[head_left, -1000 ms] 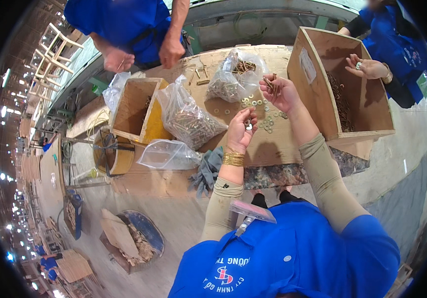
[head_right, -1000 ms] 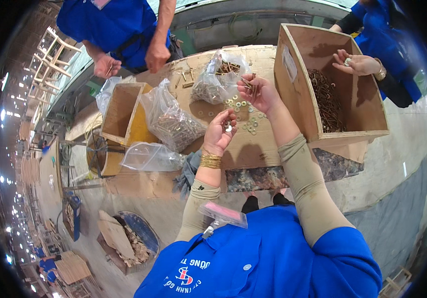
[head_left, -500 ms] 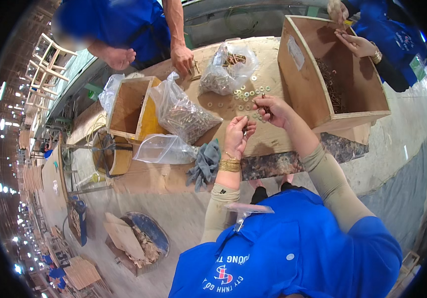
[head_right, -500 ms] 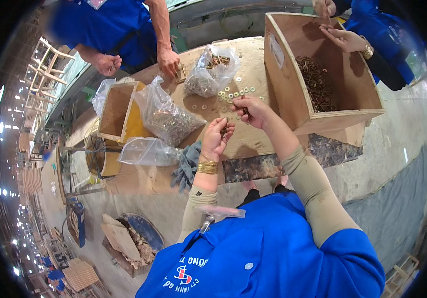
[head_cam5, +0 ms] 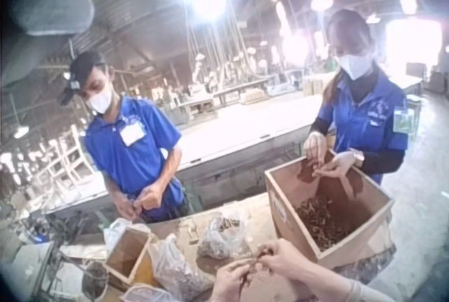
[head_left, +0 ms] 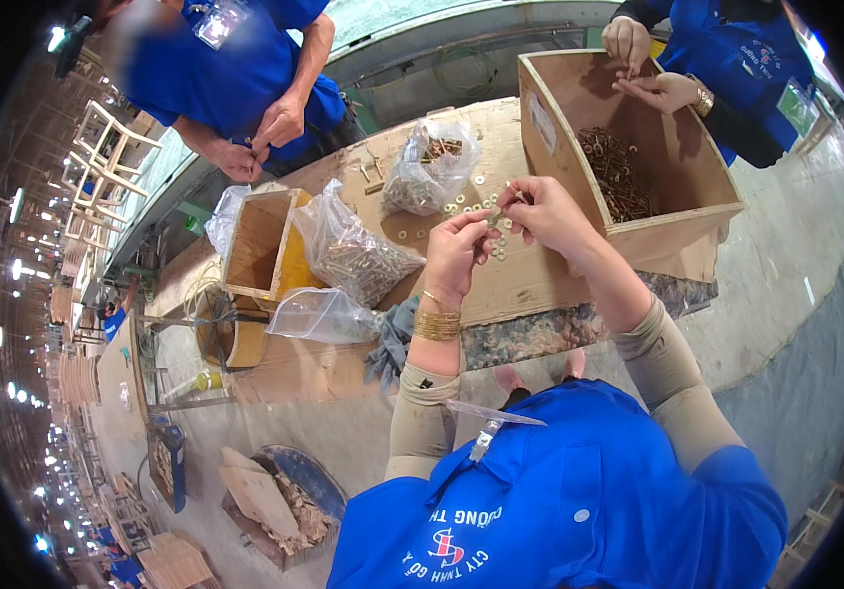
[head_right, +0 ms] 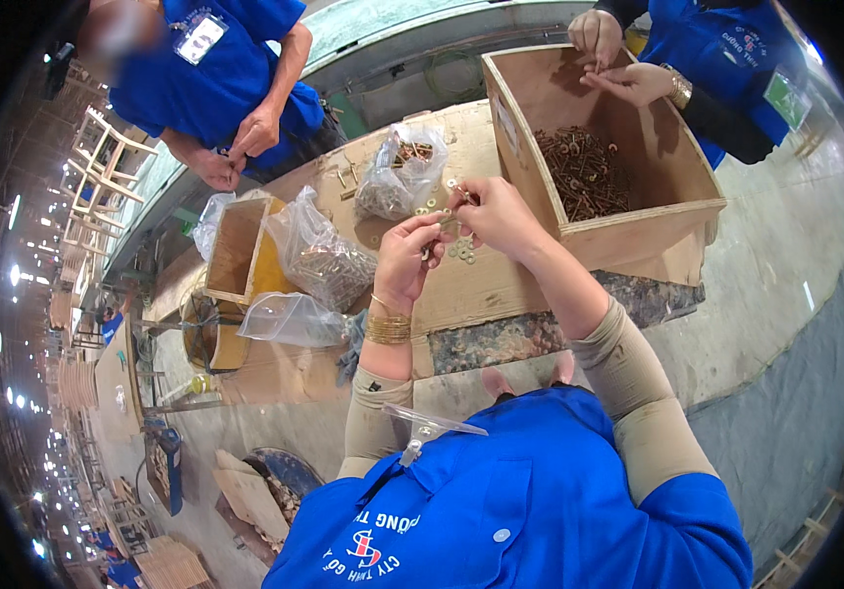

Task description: The person picks small metal fasteners and washers from a wooden box and plastic bags on a workbench, then places them into a larger wooden bin. The person repeats this sorting and placement process while two coworkers perform similar tasks nearby.

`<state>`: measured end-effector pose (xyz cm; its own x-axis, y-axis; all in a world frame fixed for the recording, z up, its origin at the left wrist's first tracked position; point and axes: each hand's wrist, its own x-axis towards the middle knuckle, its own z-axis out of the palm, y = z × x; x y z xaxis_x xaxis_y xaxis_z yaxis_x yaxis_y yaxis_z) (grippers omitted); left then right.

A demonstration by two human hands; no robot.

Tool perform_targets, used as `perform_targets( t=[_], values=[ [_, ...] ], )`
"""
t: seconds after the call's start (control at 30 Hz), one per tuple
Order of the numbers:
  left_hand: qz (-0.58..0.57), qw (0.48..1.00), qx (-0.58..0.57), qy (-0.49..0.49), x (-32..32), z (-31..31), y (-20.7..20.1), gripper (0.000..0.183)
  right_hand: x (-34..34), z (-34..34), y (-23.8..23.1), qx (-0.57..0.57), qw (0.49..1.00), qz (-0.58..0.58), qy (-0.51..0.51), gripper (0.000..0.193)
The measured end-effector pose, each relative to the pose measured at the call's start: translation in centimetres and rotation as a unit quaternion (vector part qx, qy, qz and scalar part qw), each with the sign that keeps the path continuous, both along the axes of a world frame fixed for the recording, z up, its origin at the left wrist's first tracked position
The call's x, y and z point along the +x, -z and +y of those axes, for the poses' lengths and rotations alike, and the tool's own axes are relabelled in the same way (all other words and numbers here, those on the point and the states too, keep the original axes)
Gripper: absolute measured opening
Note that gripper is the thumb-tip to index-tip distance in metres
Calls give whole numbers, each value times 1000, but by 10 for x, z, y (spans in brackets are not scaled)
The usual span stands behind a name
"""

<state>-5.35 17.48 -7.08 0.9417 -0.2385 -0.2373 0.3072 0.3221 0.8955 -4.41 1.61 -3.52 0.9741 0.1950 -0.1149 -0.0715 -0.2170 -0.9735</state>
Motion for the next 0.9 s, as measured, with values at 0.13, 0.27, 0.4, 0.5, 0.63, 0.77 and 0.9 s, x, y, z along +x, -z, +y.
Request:
perform_targets(
  t=[0.13,0.27,0.4,0.5,0.63,0.77,0.9],
  values=[
    [-57,998,31,14,3,-22,-35,19,5,-21,-45,-173,971,-164,-18,11],
    [-96,992,56,55,18,-55,-64,14,22,-46,-68,-279,912,-298,-43,11],
    [-141,981,72,114,34,-87,-87,14,27,-71,-95,-378,876,-292,-71,10],
    [-151,978,68,129,43,-118,-96,17,34,-104,-90,-380,860,-339,-36,11],
    [-100,985,43,133,47,-153,-98,14,16,-133,-97,-322,868,-376,34,10],
    [-74,987,9,141,49,-174,-87,14,8,-149,-88,-261,900,-342,71,9],
    [-64,986,-5,156,49,-183,-72,12,3,-151,-80,-264,896,-348,79,8]
  ],
)
